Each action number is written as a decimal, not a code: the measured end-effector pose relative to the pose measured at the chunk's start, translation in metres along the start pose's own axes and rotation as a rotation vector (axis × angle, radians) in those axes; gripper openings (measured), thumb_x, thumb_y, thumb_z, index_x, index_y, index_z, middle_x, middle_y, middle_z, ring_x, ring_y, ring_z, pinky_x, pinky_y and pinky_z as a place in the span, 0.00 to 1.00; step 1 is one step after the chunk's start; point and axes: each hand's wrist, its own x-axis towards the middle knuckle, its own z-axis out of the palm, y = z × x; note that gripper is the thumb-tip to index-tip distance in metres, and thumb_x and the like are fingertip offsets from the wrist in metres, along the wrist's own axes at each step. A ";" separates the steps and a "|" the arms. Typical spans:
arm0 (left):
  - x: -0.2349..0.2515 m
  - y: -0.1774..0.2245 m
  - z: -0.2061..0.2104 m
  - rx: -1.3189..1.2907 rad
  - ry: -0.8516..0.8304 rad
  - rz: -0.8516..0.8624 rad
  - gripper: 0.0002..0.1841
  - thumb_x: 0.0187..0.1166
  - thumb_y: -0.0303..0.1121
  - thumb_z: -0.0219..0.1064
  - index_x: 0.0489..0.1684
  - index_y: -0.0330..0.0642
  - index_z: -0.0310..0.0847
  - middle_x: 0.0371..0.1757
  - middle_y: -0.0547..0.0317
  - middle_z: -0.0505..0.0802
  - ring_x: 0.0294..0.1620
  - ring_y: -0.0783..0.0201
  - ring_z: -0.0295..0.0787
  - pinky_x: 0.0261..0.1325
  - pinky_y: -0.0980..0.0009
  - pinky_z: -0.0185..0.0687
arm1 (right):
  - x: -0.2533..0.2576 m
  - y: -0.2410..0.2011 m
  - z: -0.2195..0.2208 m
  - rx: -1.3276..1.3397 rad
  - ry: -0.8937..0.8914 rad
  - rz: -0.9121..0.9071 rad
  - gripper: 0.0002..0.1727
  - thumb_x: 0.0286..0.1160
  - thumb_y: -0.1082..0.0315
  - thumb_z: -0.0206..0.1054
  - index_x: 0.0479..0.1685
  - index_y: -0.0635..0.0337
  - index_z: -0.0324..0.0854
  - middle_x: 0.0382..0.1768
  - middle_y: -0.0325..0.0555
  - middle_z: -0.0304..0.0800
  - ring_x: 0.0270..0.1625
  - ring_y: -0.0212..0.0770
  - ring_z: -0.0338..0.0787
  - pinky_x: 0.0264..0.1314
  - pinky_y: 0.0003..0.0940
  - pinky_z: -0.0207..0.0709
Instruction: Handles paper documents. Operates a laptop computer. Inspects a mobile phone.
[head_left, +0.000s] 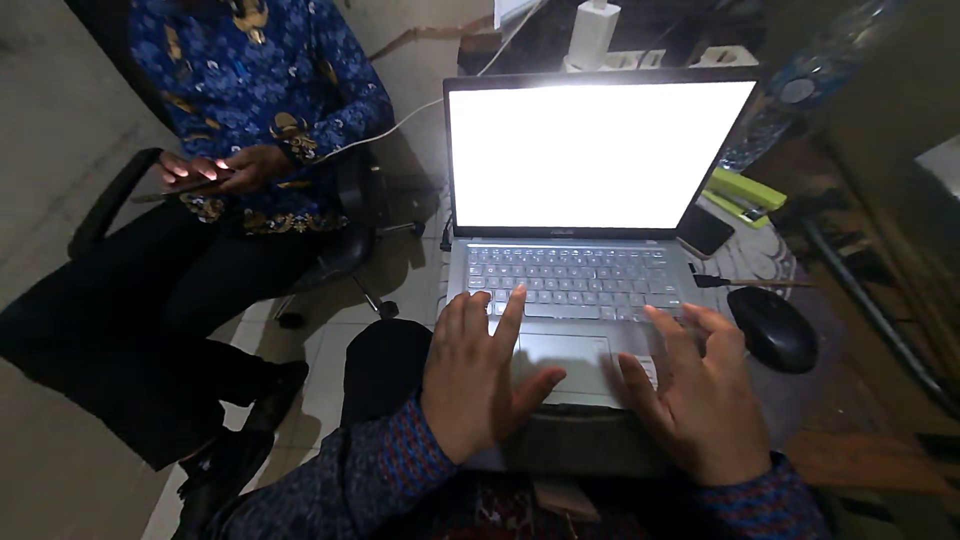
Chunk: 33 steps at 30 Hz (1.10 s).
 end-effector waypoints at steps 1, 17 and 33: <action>0.000 0.001 0.000 0.005 -0.004 -0.004 0.52 0.69 0.82 0.46 0.88 0.56 0.68 0.71 0.39 0.83 0.75 0.40 0.76 0.76 0.40 0.72 | 0.000 0.000 0.000 -0.009 -0.009 0.002 0.42 0.77 0.30 0.50 0.73 0.56 0.81 0.69 0.74 0.77 0.67 0.68 0.82 0.63 0.61 0.79; 0.017 -0.003 -0.003 -0.096 -0.128 0.023 0.51 0.71 0.82 0.45 0.91 0.59 0.64 0.88 0.34 0.68 0.88 0.27 0.57 0.83 0.27 0.55 | 0.002 0.000 0.002 -0.049 -0.096 0.018 0.45 0.76 0.25 0.45 0.77 0.49 0.79 0.80 0.68 0.72 0.82 0.69 0.73 0.82 0.71 0.63; 0.083 0.019 0.003 -0.028 -0.388 -0.006 0.52 0.65 0.88 0.34 0.92 0.73 0.59 0.97 0.42 0.47 0.95 0.28 0.29 0.83 0.17 0.24 | 0.007 -0.001 0.004 -0.070 -0.178 0.056 0.45 0.75 0.24 0.46 0.82 0.42 0.75 0.86 0.59 0.68 0.88 0.64 0.66 0.86 0.70 0.58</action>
